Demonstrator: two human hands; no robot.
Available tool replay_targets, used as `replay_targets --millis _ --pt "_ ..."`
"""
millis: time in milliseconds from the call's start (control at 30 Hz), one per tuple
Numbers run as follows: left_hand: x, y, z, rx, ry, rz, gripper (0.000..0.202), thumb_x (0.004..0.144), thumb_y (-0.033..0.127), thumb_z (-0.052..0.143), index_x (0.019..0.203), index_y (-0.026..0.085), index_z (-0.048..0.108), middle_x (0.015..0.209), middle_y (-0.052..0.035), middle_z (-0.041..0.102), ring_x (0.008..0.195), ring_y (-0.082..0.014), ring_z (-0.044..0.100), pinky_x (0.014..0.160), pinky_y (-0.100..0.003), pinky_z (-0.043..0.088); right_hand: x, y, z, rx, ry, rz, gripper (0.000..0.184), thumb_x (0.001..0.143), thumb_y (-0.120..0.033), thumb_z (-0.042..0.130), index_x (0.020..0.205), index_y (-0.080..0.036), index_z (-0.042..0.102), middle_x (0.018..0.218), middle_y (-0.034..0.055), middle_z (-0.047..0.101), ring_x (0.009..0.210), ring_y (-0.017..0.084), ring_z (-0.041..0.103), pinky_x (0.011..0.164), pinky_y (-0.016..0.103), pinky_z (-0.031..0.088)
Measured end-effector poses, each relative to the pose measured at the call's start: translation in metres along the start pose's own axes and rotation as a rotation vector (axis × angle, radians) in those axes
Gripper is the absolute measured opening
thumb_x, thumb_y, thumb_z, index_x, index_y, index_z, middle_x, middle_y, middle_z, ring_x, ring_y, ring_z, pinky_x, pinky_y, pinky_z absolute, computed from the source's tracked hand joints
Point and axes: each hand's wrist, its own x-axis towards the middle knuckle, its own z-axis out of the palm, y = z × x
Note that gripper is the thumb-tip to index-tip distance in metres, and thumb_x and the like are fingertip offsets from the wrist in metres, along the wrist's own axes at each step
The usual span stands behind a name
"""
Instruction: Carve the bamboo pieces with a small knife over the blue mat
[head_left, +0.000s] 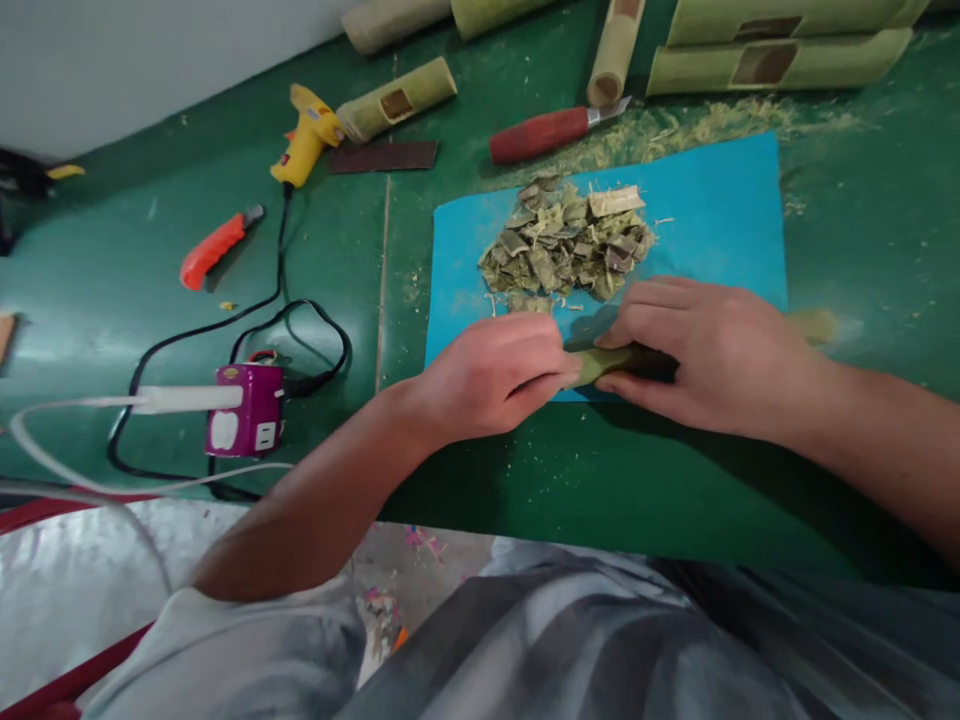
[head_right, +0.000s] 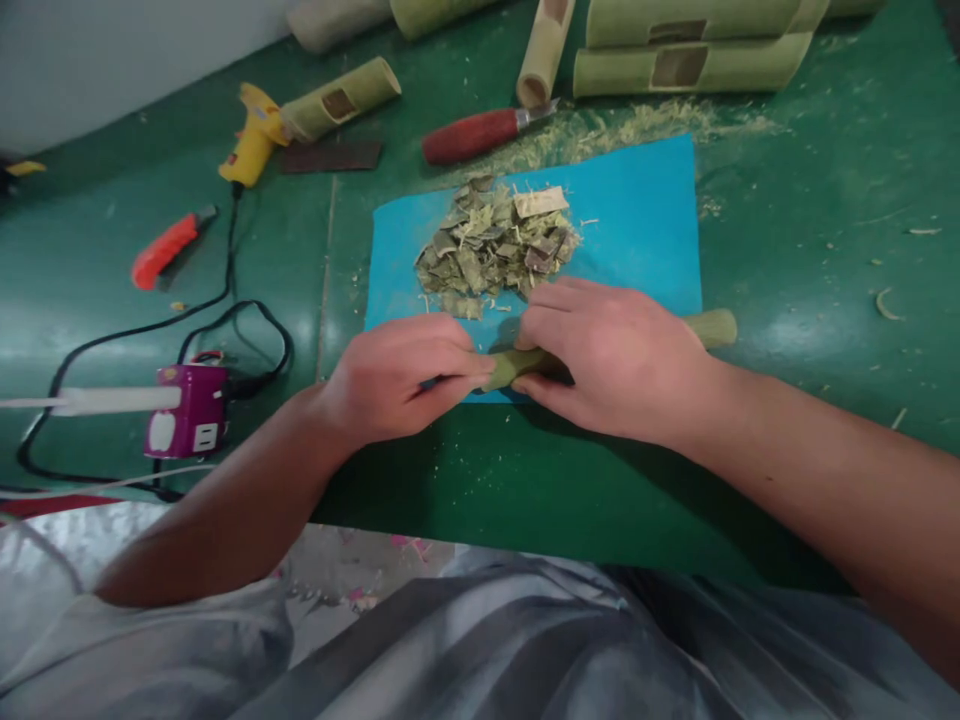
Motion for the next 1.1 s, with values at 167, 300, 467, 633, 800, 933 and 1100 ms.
replay_targets --millis 167,300,467,633,800,933,1100 --pt "-0.0025 0.0010 -0.0011 0.009 -0.021 0.013 0.017 0.100 0.021 0.052 0.090 0.019 0.065 0.082 -0.0049 0.067 0.074 -0.0150 0.062 0.067 -0.027 0.048 0.0015 -0.0013 -0.0016 0.004 -0.014 0.010 0.017 0.091 -0.039 0.058 0.089 -0.023 0.064 0.090 0.0083 0.066 0.090 0.027 0.062 0.069 0.037 0.044" --pt "-0.0036 0.0007 -0.0004 0.010 0.011 -0.012 0.015 0.100 0.024 0.053 0.094 0.020 0.067 0.084 -0.0044 0.068 0.075 -0.0151 0.063 0.066 -0.027 0.048 0.0021 -0.0023 -0.0030 0.013 -0.013 0.014 0.016 0.091 -0.039 0.058 0.088 -0.025 0.064 0.089 0.0070 0.065 0.087 0.026 0.062 0.068 0.036 0.044" --pt "-0.0051 0.0017 -0.0010 0.021 -0.002 0.003 0.015 0.100 0.021 0.053 0.093 0.020 0.066 0.083 -0.0044 0.068 0.074 -0.0146 0.062 0.066 -0.027 0.048 0.0015 -0.0019 -0.0033 0.027 -0.019 0.011 0.015 0.091 -0.038 0.058 0.089 -0.025 0.065 0.090 0.0074 0.066 0.089 0.027 0.062 0.069 0.037 0.046" --pt "-0.0024 0.0017 0.0014 0.026 0.017 -0.001 0.017 0.100 0.023 0.053 0.092 0.019 0.066 0.083 -0.0048 0.067 0.075 -0.0149 0.062 0.066 -0.027 0.048 0.0017 -0.0018 -0.0018 0.012 -0.023 0.023 0.017 0.090 -0.038 0.059 0.090 -0.022 0.065 0.090 0.0090 0.066 0.089 0.028 0.062 0.069 0.039 0.046" --pt "-0.0039 0.0008 0.0014 0.014 0.008 0.017 0.014 0.100 0.021 0.053 0.094 0.019 0.066 0.084 -0.0045 0.068 0.074 -0.0145 0.062 0.066 -0.026 0.049 0.0010 -0.0010 -0.0006 0.017 -0.011 0.016 0.016 0.089 -0.037 0.060 0.089 -0.023 0.066 0.090 0.0082 0.065 0.090 0.028 0.063 0.070 0.039 0.046" --pt "-0.0028 0.0005 0.0030 0.025 0.044 0.042 0.016 0.100 0.021 0.053 0.090 0.019 0.065 0.083 -0.0052 0.068 0.074 -0.0150 0.063 0.066 -0.027 0.049 0.0009 -0.0005 -0.0004 0.030 0.000 0.010 0.014 0.089 -0.038 0.059 0.088 -0.025 0.065 0.089 0.0071 0.065 0.090 0.027 0.062 0.071 0.038 0.047" --pt "-0.0050 0.0023 0.0028 -0.032 0.053 -0.011 0.015 0.100 0.022 0.054 0.093 0.020 0.067 0.082 -0.0044 0.069 0.074 -0.0146 0.064 0.066 -0.026 0.051 0.0007 -0.0011 -0.0009 0.016 0.001 0.001 0.016 0.091 -0.038 0.058 0.090 -0.025 0.065 0.089 0.0077 0.065 0.089 0.028 0.062 0.069 0.039 0.047"
